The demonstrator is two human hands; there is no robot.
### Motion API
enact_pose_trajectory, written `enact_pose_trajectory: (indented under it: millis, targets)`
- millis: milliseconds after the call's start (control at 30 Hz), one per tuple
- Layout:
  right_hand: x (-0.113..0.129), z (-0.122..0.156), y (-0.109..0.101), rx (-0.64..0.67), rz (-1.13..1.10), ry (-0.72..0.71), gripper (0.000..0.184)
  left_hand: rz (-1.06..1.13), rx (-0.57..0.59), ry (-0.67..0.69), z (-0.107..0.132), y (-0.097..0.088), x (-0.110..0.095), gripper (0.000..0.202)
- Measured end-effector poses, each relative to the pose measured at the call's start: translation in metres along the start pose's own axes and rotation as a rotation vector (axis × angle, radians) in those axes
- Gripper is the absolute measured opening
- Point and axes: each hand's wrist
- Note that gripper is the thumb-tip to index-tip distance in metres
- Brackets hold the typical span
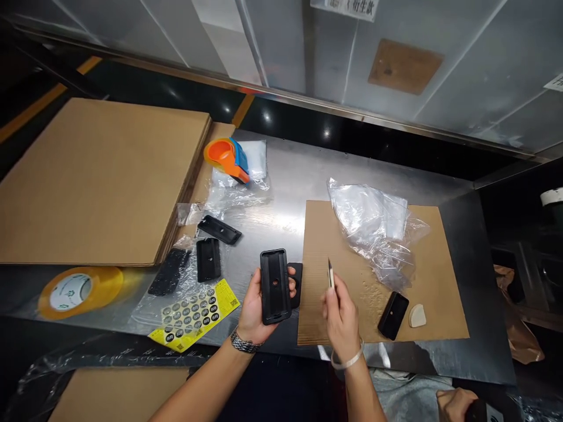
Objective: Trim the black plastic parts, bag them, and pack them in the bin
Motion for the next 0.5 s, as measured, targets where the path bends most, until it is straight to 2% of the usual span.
enact_pose_trajectory:
  millis: [100, 233, 367, 500]
  targets:
    - [0.035, 0.048, -0.008, 0.175, -0.092, 0.068, 0.029, -0.035, 0.008, 0.029, 0.005, 0.005, 0.003, 0.045]
    - [0.045, 0.085, 0.002, 0.346, -0.156, 0.197, 0.033, -0.046, 0.013, 0.048, 0.011, 0.01, 0.009, 0.045]
    - [0.035, 0.101, 0.014, 0.338, -0.229, 0.349, 0.04, -0.045, 0.008, 0.062, 0.016, 0.011, 0.014, 0.044]
    - [0.032, 0.107, 0.011, 0.321, -0.194, 0.331, 0.04, -0.046, 0.003, 0.035, 0.019, 0.009, 0.016, 0.043]
Point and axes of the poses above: each hand's wrist, its own z-axis away from the middle knuckle, its own y-axis out of the palm, x = y × z, and after that the axes turned 3 degrees about -y, right-handed
